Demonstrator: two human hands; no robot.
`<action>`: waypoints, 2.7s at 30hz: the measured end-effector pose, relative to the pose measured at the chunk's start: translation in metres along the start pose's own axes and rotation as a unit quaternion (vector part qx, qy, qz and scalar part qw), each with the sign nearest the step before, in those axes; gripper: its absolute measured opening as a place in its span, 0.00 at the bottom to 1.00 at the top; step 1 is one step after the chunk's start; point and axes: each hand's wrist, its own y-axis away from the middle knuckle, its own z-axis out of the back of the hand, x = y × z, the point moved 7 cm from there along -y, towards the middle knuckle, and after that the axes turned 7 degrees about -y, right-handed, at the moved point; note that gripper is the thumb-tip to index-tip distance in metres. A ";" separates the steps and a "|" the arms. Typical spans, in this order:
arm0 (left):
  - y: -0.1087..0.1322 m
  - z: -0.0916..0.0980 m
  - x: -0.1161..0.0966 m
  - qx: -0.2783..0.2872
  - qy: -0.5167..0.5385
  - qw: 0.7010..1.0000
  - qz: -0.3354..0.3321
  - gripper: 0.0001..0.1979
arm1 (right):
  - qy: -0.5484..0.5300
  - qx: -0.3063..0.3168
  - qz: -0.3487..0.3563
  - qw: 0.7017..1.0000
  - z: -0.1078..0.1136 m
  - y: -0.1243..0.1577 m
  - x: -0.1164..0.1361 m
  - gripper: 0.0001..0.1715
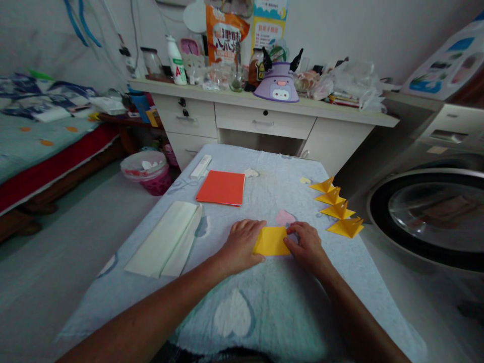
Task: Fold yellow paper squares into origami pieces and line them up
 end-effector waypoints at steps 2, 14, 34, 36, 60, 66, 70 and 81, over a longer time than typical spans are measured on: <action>0.001 0.000 -0.002 0.000 -0.003 1.000 -0.003 0.40 | -0.042 -0.012 0.010 0.999 0.002 0.002 0.003 0.09; 0.000 0.035 -0.018 -0.084 0.020 0.995 -0.043 0.17 | -0.297 -0.035 0.073 0.951 0.022 0.016 0.033 0.05; -0.001 0.060 -0.021 -0.239 -0.058 0.955 -0.166 0.13 | 0.095 -0.209 0.252 0.940 0.048 0.052 0.055 0.05; -0.006 0.051 -0.009 -0.228 -0.104 0.958 -0.139 0.11 | 0.101 -0.139 0.284 0.943 0.033 0.049 0.058 0.05; 0.032 0.025 0.008 -0.155 -0.091 0.974 -0.141 0.05 | -0.112 0.118 0.187 0.969 -0.012 0.035 0.072 0.08; 0.031 0.021 0.016 -0.134 -0.051 0.984 -0.107 0.03 | -0.128 0.079 0.191 0.970 -0.007 0.032 0.057 0.05; 0.027 0.021 0.029 -0.116 0.007 0.992 -0.044 0.03 | -0.124 0.031 0.145 0.981 -0.008 0.029 0.037 0.06; 0.024 0.023 0.033 -0.094 0.042 0.995 -0.014 0.03 | -0.110 0.040 0.034 0.993 -0.012 0.014 0.019 0.10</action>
